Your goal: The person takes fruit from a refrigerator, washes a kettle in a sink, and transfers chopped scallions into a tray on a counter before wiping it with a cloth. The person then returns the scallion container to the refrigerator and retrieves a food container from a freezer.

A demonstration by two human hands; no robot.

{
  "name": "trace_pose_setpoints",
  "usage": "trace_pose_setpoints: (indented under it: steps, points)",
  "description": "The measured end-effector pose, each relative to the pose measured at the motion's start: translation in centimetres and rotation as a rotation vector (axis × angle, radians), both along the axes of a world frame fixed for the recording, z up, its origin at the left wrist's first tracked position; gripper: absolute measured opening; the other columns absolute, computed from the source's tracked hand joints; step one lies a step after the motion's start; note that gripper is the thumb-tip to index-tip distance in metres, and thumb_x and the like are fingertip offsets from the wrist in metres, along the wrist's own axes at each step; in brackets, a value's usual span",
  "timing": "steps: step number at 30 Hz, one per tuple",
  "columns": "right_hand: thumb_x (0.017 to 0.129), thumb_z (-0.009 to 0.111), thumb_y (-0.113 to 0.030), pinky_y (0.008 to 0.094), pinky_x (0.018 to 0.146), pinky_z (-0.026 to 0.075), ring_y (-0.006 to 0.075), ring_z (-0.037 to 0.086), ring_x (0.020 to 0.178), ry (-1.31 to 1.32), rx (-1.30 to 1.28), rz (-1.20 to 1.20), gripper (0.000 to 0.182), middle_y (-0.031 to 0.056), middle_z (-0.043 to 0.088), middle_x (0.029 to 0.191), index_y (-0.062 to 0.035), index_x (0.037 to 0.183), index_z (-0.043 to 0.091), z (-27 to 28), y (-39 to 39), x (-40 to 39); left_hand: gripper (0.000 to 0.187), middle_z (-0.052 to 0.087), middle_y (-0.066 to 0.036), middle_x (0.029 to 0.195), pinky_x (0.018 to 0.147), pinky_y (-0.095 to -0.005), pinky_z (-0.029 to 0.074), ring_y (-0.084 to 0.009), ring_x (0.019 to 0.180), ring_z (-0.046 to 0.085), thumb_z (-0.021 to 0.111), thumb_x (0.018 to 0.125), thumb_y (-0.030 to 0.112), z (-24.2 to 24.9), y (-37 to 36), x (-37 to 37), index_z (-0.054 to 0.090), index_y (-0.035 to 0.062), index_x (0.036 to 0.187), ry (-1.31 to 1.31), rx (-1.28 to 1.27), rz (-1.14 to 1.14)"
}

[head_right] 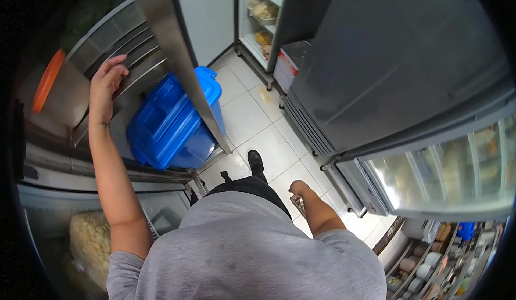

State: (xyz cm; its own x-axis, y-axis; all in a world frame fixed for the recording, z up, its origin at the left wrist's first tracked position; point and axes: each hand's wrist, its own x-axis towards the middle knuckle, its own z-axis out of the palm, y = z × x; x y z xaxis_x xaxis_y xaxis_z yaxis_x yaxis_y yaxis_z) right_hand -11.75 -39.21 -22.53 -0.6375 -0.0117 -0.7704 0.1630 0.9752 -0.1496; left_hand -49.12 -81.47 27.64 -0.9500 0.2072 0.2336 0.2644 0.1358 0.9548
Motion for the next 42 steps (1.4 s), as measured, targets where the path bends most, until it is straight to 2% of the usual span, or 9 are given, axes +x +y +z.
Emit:
trace_pose_setpoints:
  steps: [4,7,15,21,25,33,35,37,42]
  points:
    - [0.08,0.064,-0.031,0.0358,0.072,0.054,0.0272,0.065,0.073,0.25,-0.118,0.315,0.033,0.0096,0.068,0.091,-0.0119,0.106,0.067,-5.8,2.8,2.6,0.034,0.059,0.002,0.08,0.055,-0.0167,0.028,-0.0014,0.061,0.038,0.055,0.084,0.015,-0.3,-0.7,-0.6,0.06,0.0025,0.116,0.009,-0.034,-0.018]
    - [0.083,0.065,-0.022,0.0337,0.063,0.055,0.0212,0.065,0.069,0.114,-0.399,-0.084,0.028,0.0072,0.068,0.089,-0.0075,0.107,0.066,-4.3,2.8,2.3,0.034,0.06,0.002,0.08,0.055,-0.0163,0.029,-0.0012,0.061,0.038,0.055,0.083,0.013,-0.2,-0.6,-0.2,0.06,0.0016,0.115,-0.009,0.007,-0.005]
    - [0.085,0.056,-0.037,0.0389,0.089,0.047,0.0306,0.06,0.102,-0.006,-0.185,-0.287,0.032,0.011,0.065,0.109,-0.0105,0.096,0.069,0.8,2.1,1.4,0.034,0.06,0.002,0.08,0.056,-0.0153,0.029,-0.001,0.062,0.039,0.056,0.083,0.014,-0.4,-0.9,0.0,0.061,0.0017,0.114,0.005,0.051,0.004]
    - [0.084,0.056,-0.039,0.0398,0.089,0.047,0.0307,0.06,0.102,0.16,-0.13,0.353,0.033,0.0124,0.066,0.107,-0.0112,0.096,0.07,-0.1,4.2,0.0,0.031,0.06,0.001,0.084,0.056,-0.0162,0.031,-0.0015,0.067,0.044,0.056,0.086,0.015,-0.1,-0.8,0.4,0.061,0.0027,0.114,0.028,0.007,0.015]
    - [0.082,0.057,-0.037,0.0411,0.087,0.048,0.0318,0.061,0.099,0.121,-0.029,-0.065,0.032,0.0141,0.067,0.102,-0.0106,0.093,0.072,1.8,3.5,-3.0,0.016,0.063,-0.004,0.083,0.058,-0.0203,0.039,-0.0069,0.07,0.052,0.059,0.086,0.005,-3.6,4.2,4.3,0.064,0.0009,0.101,0.57,0.187,0.248]
    - [0.079,0.065,-0.036,0.038,0.087,0.049,0.0279,0.061,0.101,0.019,-0.05,0.084,0.036,0.0103,0.065,0.11,-0.0146,0.108,0.068,-2.2,8.8,-10.0,0.057,0.062,-0.026,0.11,0.087,-0.0422,0.047,-0.0367,0.099,0.061,0.065,0.083,0.035,-11.9,19.1,5.3,0.053,0.0013,0.127,-0.056,-1.084,-0.938]
    - [0.078,0.066,-0.028,0.039,0.089,0.049,0.0261,0.061,0.102,-0.16,-0.102,-0.362,0.036,0.0074,0.063,0.116,-0.0186,0.112,0.066,2.0,9.9,-13.4,0.062,0.06,-0.027,0.114,0.091,-0.0426,0.046,-0.0384,0.104,0.059,0.065,0.082,0.039,-12.6,22.7,2.5,0.051,0.0007,0.129,-0.067,-1.048,-0.875]
    - [0.08,0.059,-0.041,0.0438,0.083,0.049,0.0337,0.063,0.094,0.203,-0.294,-0.019,0.036,0.0161,0.068,0.095,-0.0083,0.09,0.071,-8.3,16.0,-13.5,0.072,0.06,-0.029,0.112,0.093,-0.044,0.045,-0.0403,0.105,0.058,0.064,0.081,0.044,-15.6,25.8,-0.8,0.046,-0.0039,0.131,-0.018,-0.941,-0.767]
    - [0.078,0.07,-0.026,0.034,0.077,0.052,0.0231,0.066,0.084,0.182,-0.248,-0.381,0.037,0.0129,0.069,0.094,-0.0042,0.108,0.066,7.4,20.9,-25.6,0.069,0.059,-0.027,0.116,0.092,-0.0431,0.045,-0.0392,0.109,0.057,0.061,0.083,0.046,-18.1,35.1,-8.9,0.046,-0.0007,0.132,-0.23,-1.122,-0.752]
